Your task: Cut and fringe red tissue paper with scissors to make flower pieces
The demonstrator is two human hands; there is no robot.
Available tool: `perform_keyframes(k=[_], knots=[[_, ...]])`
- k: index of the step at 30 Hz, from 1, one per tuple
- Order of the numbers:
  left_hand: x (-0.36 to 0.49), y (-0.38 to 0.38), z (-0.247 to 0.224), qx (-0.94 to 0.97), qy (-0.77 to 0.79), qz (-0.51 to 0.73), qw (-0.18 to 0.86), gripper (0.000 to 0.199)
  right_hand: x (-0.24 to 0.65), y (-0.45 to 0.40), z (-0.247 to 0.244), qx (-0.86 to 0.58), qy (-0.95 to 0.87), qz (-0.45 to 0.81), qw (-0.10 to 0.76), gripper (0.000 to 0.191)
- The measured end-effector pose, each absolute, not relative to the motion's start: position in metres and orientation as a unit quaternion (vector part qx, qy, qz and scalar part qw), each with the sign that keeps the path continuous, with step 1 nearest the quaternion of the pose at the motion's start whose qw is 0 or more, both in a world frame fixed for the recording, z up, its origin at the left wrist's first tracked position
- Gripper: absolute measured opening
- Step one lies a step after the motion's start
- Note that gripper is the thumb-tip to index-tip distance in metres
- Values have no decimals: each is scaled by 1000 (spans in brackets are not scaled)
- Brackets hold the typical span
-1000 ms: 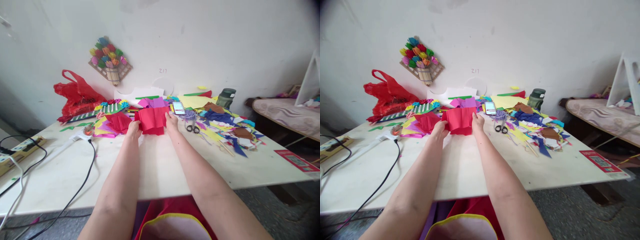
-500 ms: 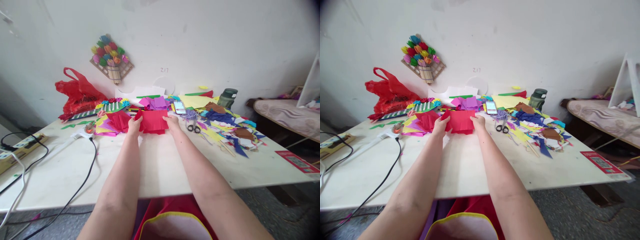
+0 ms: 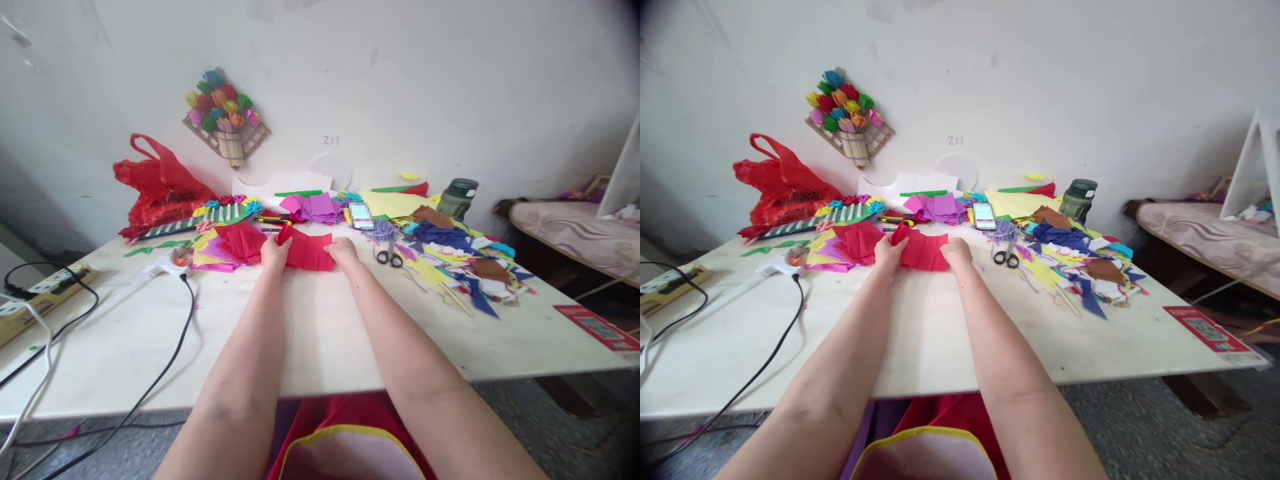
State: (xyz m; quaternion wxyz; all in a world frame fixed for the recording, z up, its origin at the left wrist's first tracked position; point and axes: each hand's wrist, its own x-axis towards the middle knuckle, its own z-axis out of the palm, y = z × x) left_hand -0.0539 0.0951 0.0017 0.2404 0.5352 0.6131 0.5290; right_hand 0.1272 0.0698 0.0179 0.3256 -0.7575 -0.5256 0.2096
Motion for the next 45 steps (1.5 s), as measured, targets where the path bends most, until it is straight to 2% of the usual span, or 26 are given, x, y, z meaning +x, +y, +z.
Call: perform_keyframes(k=[5,12,17,21,25,33,36,38,42,45], knots=[[-53,89,5,560,662,461,189,29,117,61,19,-770,-529,204,292,10],[-53,89,4,548,656,467,225,38,126,71,8,-725,-504,229,411,14],[-53,86,5,545,657,470,225,45,133,82,0,-646,-475,296,519,20],[-49,78,11,544,679,444,214,51,133,84,-2,-599,-455,357,554,10],[-45,71,16,545,694,424,203,54,133,79,1,-586,-435,382,567,9],[-47,83,7,498,617,566,227,54,127,69,15,-524,-402,416,625,10],[-46,86,9,424,534,662,311,53,126,67,20,-504,-332,444,662,12],[-44,83,13,360,417,717,427,51,126,66,24,-475,-255,468,700,14],[-39,71,23,250,264,653,665,72,126,66,27,-399,-110,461,785,15],[-28,63,27,275,266,558,736,78,116,67,25,-406,-62,454,791,13]])
